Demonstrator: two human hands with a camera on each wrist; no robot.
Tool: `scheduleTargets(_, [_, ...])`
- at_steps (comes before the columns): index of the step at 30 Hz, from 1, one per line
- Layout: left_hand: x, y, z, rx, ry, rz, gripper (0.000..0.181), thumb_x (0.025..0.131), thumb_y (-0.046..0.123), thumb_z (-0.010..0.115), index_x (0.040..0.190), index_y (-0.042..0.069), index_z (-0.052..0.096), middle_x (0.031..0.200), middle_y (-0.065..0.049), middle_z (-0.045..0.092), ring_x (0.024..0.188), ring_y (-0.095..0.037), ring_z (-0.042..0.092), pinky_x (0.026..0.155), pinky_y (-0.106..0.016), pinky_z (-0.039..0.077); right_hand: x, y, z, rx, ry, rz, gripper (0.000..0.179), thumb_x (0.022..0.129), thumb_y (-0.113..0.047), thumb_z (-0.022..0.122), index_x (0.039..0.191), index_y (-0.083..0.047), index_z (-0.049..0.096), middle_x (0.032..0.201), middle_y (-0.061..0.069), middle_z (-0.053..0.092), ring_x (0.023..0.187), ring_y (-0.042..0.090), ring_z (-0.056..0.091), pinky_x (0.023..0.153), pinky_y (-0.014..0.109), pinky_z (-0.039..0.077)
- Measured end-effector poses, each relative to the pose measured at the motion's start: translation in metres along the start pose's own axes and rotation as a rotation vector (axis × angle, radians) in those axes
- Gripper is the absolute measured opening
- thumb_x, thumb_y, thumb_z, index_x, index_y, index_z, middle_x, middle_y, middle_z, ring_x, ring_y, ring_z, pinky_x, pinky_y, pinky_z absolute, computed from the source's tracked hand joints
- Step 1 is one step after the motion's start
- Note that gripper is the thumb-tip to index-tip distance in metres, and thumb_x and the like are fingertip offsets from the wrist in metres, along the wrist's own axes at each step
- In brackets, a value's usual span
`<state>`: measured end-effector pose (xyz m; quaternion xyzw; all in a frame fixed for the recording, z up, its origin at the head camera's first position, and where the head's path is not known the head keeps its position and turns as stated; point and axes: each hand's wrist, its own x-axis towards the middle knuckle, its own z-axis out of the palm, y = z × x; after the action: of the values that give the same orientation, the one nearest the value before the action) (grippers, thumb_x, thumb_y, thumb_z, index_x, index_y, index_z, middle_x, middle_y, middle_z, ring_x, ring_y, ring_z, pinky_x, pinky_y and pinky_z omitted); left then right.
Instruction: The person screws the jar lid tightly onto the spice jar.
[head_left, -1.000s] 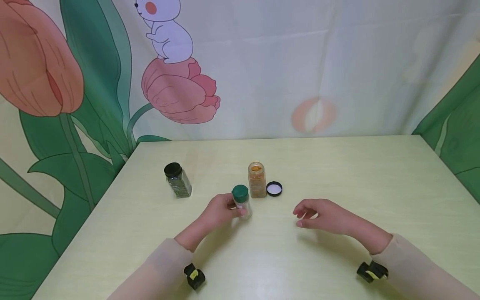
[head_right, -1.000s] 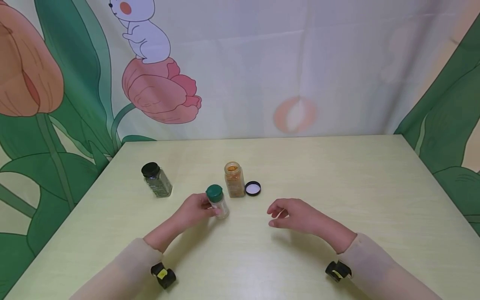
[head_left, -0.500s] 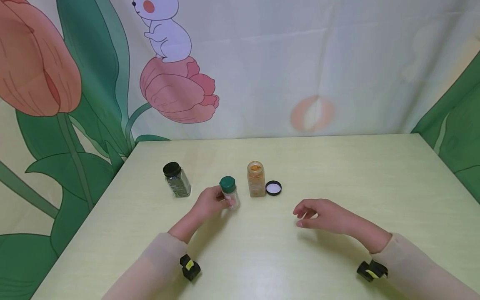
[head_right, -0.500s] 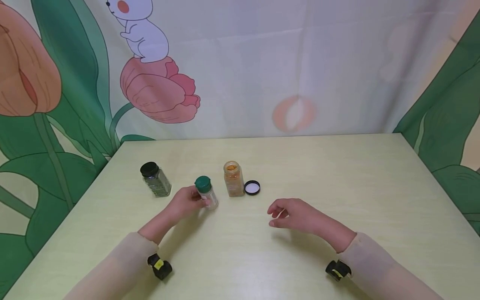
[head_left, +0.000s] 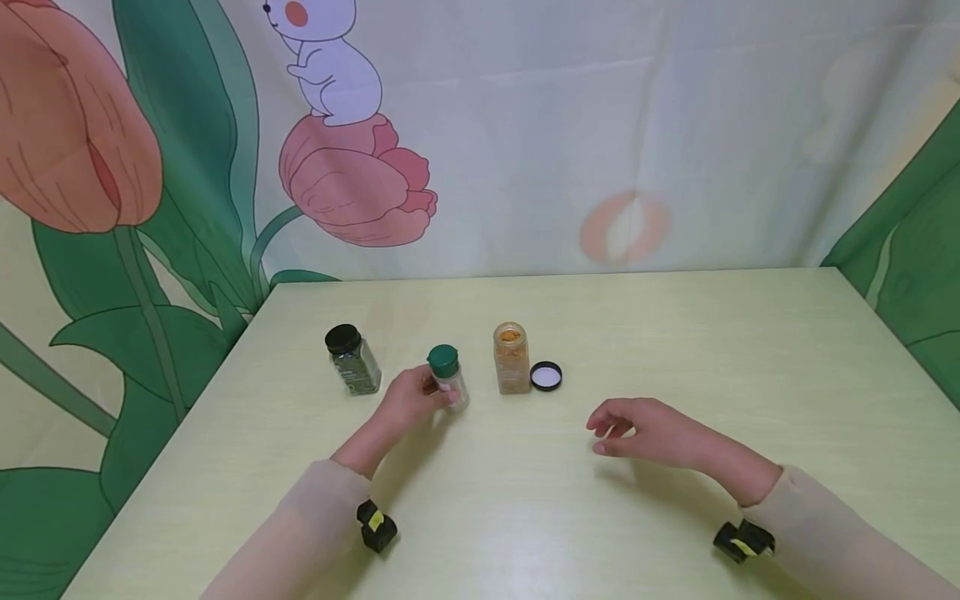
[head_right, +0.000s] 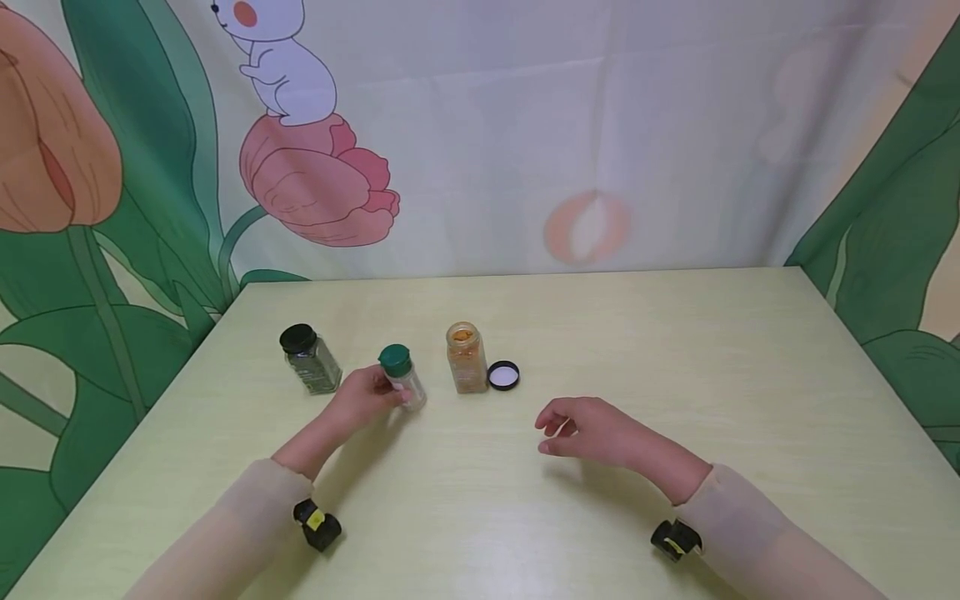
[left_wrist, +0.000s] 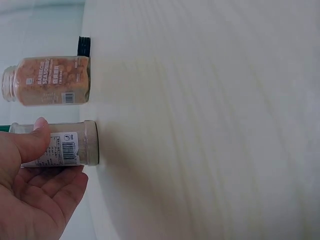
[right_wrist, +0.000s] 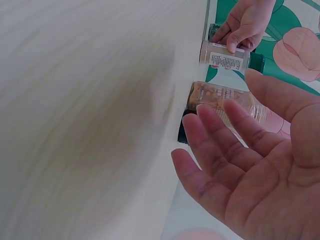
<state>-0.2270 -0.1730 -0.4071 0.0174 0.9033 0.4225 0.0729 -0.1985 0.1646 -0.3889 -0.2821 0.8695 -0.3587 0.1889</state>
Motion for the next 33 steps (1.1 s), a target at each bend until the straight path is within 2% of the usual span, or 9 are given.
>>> scheduleTargets(14, [0.007,-0.006,-0.009,-0.005,0.022,-0.026,0.04,0.099,0.008,0.066,0.133,-0.013,0.058,0.138,-0.032,0.061,0.131,-0.044,0.06,0.114,-0.053,0.049,-0.002,0.0,-0.001,0.0,-0.001,-0.002,0.029,0.096,-0.023,0.071,0.116,-0.003,0.067,0.111,0.011,0.073,0.103,0.021,0.069,0.089,0.032,0.056])
scheduleTargets(21, [0.012,-0.01,-0.012,0.0,0.027,-0.01,0.041,0.1,0.007,0.064,0.134,-0.014,0.056,0.139,-0.033,0.06,0.132,-0.045,0.059,0.114,-0.054,0.048,-0.001,0.001,-0.001,-0.005,-0.005,0.008,0.03,0.096,-0.024,0.071,0.117,-0.003,0.066,0.112,0.011,0.073,0.103,0.021,0.069,0.09,0.033,0.056])
scheduleTargets(33, [0.017,-0.014,-0.019,-0.019,0.031,-0.021,0.044,0.101,0.007,0.063,0.138,-0.014,0.053,0.144,-0.034,0.055,0.136,-0.047,0.055,0.116,-0.055,0.045,0.0,0.003,-0.001,-0.013,0.001,-0.009,0.03,0.096,-0.025,0.071,0.116,-0.003,0.067,0.111,0.011,0.074,0.102,0.02,0.07,0.09,0.033,0.056])
